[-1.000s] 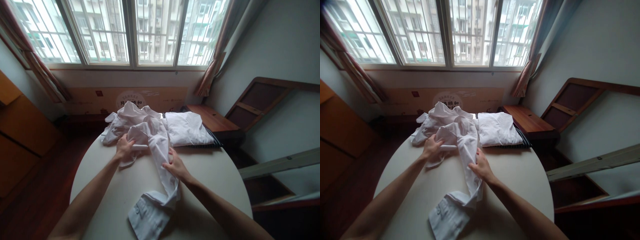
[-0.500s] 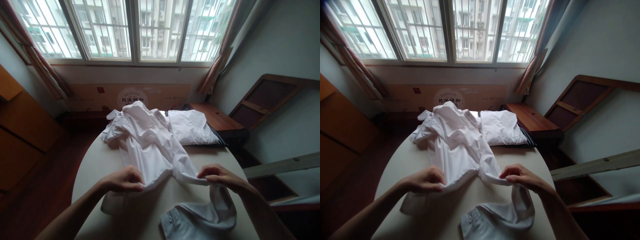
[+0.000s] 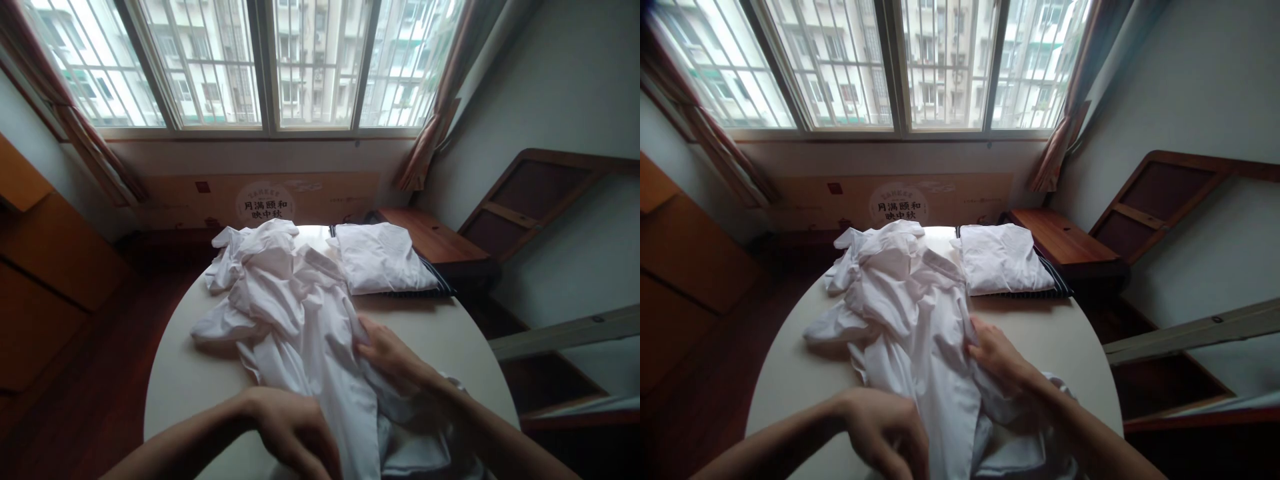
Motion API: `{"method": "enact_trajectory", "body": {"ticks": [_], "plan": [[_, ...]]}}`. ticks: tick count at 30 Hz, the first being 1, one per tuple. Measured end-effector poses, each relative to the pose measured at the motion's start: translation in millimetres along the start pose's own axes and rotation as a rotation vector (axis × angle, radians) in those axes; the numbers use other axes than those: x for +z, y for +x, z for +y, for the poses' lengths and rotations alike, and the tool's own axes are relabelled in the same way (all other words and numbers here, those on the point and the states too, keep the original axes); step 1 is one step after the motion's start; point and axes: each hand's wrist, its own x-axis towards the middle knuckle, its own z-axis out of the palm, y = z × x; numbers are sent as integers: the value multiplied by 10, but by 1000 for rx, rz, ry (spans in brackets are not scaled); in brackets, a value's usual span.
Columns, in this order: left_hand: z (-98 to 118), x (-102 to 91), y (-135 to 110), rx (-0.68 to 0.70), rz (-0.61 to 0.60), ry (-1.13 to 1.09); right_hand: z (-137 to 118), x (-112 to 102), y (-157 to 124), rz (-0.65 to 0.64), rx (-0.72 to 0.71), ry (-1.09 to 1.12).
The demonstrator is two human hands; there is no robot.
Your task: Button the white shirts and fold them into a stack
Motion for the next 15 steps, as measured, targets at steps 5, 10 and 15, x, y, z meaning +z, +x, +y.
{"method": "enact_trajectory", "body": {"ticks": [5,10,15], "plan": [[180,-926,-685,-76,1369,673,-15,-142,-209,-424,-176,113],[-142,-1617,-906,-302,1435,1012,69,-222,-155,-394,120,486],[-213,-1878,-741,-527,1485,1096,-25,73,-135,-112,515,780]]}}
